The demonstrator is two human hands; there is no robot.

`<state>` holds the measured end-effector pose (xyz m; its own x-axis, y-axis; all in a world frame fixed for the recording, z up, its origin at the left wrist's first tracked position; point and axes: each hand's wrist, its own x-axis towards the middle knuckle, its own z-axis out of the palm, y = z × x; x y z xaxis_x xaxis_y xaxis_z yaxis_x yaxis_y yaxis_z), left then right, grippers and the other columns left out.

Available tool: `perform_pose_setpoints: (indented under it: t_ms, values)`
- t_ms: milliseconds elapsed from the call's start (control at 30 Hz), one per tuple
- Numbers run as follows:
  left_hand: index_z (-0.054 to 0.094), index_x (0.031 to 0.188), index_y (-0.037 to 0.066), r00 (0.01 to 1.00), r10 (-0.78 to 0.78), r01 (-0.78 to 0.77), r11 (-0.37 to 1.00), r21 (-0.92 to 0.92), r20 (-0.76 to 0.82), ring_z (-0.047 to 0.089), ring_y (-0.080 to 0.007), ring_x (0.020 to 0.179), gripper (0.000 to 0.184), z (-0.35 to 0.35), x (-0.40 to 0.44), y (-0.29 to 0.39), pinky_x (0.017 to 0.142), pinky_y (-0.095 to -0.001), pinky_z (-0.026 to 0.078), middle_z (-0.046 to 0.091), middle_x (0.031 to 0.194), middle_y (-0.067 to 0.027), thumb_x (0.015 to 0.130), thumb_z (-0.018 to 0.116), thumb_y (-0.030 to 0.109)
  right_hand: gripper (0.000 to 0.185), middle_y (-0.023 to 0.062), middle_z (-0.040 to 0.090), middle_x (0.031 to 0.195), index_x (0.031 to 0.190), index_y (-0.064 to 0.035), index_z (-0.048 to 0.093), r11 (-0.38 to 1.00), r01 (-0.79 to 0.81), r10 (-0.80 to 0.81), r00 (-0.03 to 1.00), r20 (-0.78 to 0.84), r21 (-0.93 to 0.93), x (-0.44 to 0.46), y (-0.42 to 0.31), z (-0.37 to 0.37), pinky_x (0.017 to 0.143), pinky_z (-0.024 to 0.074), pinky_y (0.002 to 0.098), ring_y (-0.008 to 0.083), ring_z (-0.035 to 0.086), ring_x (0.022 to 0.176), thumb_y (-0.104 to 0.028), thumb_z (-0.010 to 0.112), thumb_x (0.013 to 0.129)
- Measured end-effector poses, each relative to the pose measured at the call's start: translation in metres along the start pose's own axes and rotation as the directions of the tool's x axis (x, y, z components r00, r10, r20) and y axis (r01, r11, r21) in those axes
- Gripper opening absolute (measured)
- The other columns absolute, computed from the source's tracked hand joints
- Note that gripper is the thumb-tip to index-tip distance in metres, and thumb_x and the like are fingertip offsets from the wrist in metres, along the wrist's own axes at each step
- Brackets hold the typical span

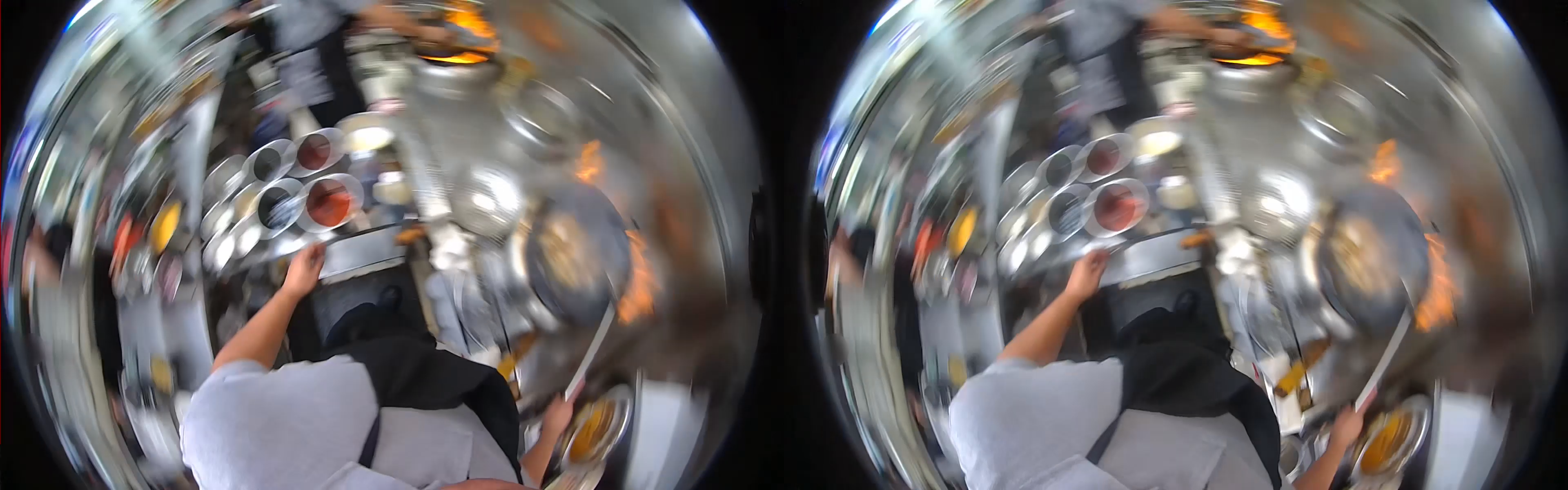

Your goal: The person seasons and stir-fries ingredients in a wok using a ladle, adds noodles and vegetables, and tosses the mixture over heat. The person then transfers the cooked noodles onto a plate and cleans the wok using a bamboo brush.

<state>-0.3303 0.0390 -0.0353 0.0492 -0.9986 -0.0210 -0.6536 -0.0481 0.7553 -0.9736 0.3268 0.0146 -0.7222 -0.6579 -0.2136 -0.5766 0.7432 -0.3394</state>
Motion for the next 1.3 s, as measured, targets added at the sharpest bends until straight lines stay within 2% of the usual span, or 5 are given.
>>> perform_pose_setpoints:
  t_ms: [133,533,800,1033,1300]
  values:
    - [0.059,0.118,0.003,0.885,-0.182,0.206,0.979,0.009,-0.429,0.065,-0.0261,0.095,0.029,-0.112,-0.079,-0.006,0.084,-0.0357,0.051,0.066,0.102,-0.0147,0.089,0.058,0.006,0.068,0.0252,0.055,0.133,0.151,-0.0025,0.028,0.78,0.618,-0.558,0.759,-0.334,0.102,0.06,0.005,0.029,0.094,0.0471,0.0424,0.0397,0.059,0.11,-0.007,0.05,0.087]
    - [0.058,0.117,0.004,0.269,-0.47,0.581,0.775,-0.247,-0.841,0.067,-0.0235,0.083,0.027,-0.205,-0.311,-0.189,0.074,-0.0352,0.055,0.066,0.105,-0.0127,0.091,0.059,0.012,0.088,0.0168,0.046,0.123,0.155,-0.0089,0.002,0.869,0.484,-0.492,0.866,0.083,0.104,0.158,-0.093,0.088,0.097,0.0438,0.0415,0.0291,0.05,0.107,-0.001,0.058,0.088]
    - [0.038,0.133,0.001,-0.369,-0.897,-0.469,0.405,-0.784,-0.243,0.067,-0.03,0.077,0.043,-0.296,-0.417,-0.319,0.058,-0.0365,0.058,0.058,0.103,-0.0168,0.098,0.052,0.022,0.082,0.0174,0.043,0.134,0.154,-0.0069,0.01,0.871,0.468,-0.484,0.87,0.095,0.149,0.064,-0.189,0.13,0.103,0.0385,0.039,0.029,0.045,0.119,0.002,0.055,0.086]
    - [0.055,0.12,0.001,-0.442,-0.873,-0.358,0.385,-0.851,-0.209,0.066,-0.0308,0.083,0.039,-0.317,-0.438,-0.371,0.061,-0.039,0.059,0.062,0.11,-0.0157,0.081,0.052,-0.003,0.078,0.0179,0.04,0.143,0.153,-0.0051,0.017,0.913,0.357,-0.377,0.924,0.07,0.198,0.023,-0.189,0.115,0.109,0.0338,0.0369,0.0289,0.041,0.129,0.005,0.052,0.084]
    - [0.055,0.112,0.005,0.267,-0.779,0.216,0.622,-0.753,-0.567,0.061,-0.0148,0.067,0.028,-0.304,-0.416,-0.278,0.048,-0.0278,0.044,0.065,0.094,-0.0081,0.084,0.061,0.009,0.078,0.0193,0.044,0.145,0.154,-0.0094,0.023,0.942,0.222,-0.195,0.972,-0.128,0.253,0.011,-0.088,0.085,0.109,0.0361,0.0375,0.0318,0.047,0.13,0.004,0.053,0.083]
